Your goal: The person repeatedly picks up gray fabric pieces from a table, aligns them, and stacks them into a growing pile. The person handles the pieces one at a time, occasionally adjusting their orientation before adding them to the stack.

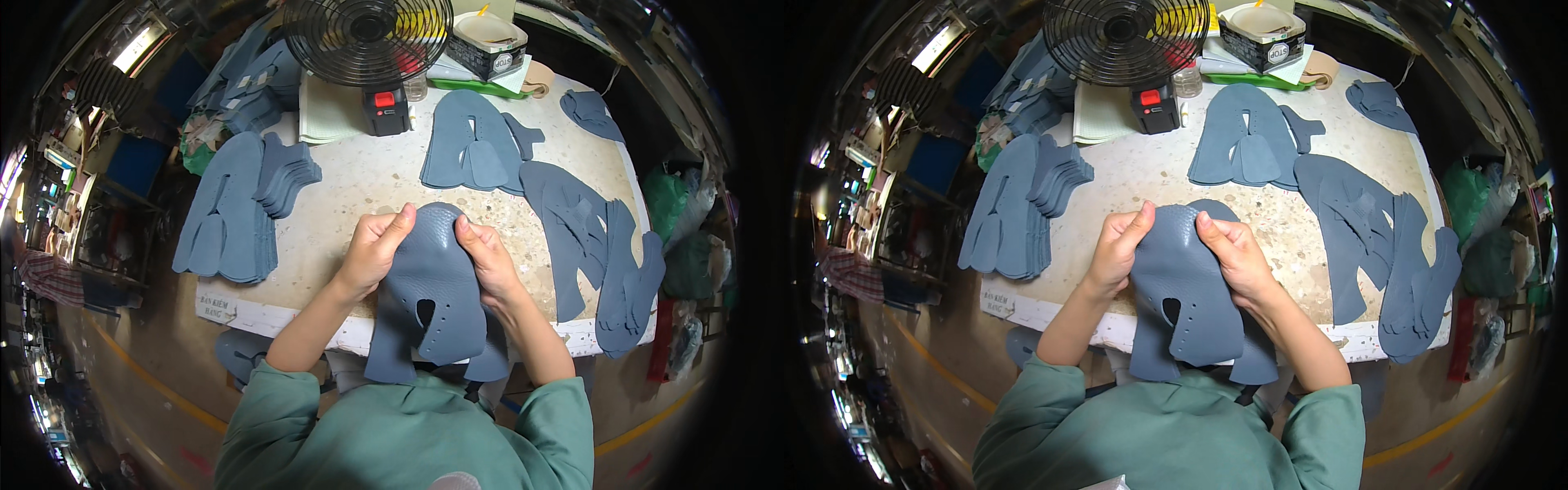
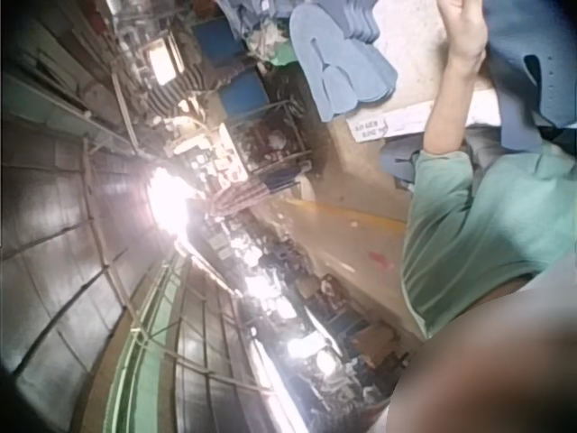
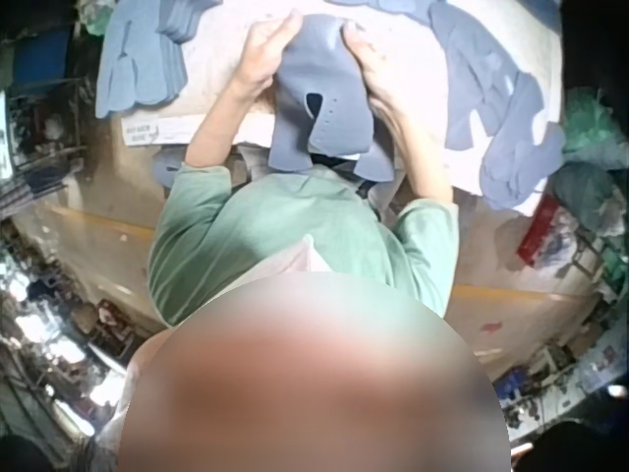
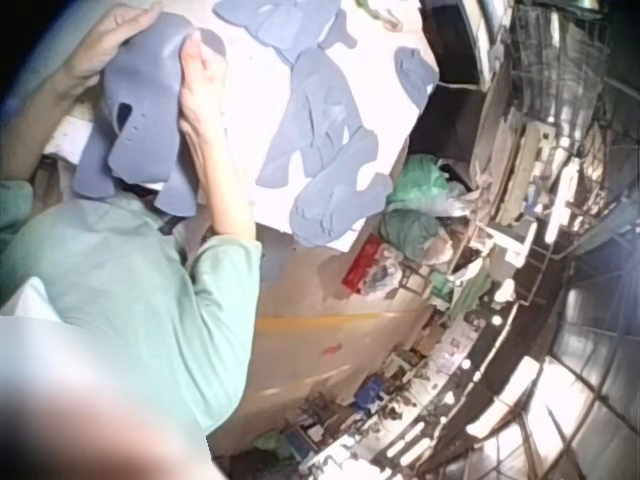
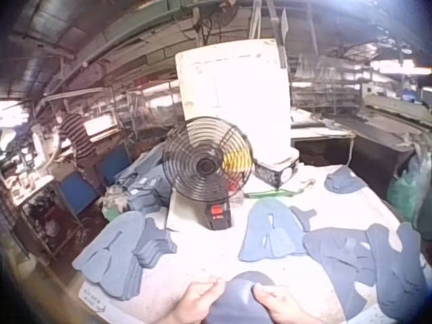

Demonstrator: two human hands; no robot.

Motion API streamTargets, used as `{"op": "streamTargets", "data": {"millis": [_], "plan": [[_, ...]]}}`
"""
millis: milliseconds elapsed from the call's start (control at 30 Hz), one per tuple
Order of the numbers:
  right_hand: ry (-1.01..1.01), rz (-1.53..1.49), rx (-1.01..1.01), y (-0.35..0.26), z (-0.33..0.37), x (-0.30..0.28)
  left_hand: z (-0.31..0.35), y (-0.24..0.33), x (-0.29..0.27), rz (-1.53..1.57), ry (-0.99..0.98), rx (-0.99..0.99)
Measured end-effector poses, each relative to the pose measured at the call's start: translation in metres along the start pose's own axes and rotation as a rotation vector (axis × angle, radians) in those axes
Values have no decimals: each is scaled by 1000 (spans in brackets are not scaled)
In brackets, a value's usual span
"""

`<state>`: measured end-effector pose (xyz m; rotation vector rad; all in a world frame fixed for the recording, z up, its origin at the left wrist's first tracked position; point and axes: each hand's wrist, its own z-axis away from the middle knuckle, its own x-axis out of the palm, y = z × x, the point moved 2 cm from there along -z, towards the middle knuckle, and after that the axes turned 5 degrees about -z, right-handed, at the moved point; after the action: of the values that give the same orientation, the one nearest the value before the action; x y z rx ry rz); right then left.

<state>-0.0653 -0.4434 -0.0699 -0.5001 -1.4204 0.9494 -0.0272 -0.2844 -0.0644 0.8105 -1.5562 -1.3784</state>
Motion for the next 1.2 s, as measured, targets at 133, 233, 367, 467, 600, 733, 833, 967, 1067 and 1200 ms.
{"op": "streamTargets", "data": {"millis": [133, 233, 367, 467, 600, 733, 833, 967, 1067, 1200], "plan": [[9, -28, 32, 1, 1, 1, -1, 1, -1, 1, -18, 21], [7, -29, 29, 1, 0, 2, -1, 0, -1, 22, -16, 19], [22, -10, 42, 2, -1, 2, 0, 1, 0, 52, -25, 5], [57, -16, 16, 2, 0, 1, -2, 4, -2, 80, -69, -26], [47, 176, -86, -2, -3, 2, -10, 15, -16, -96, -271, 28], [21, 695, -183, -6, -15, 11, -17, 13, -15, -220, -145, 197], [10, 1193, -338, -20, -24, 17, -19, 8, -11, -439, -53, 269], [-99, 1245, -348, -28, -40, 26, -12, 6, -6, -615, 177, 530], [-171, 1061, -190, -24, -53, 29, -14, 6, -13, -616, 263, 567], [-218, 847, 12, -13, -54, 24, -21, 0, -23, -582, 369, 506]]}}
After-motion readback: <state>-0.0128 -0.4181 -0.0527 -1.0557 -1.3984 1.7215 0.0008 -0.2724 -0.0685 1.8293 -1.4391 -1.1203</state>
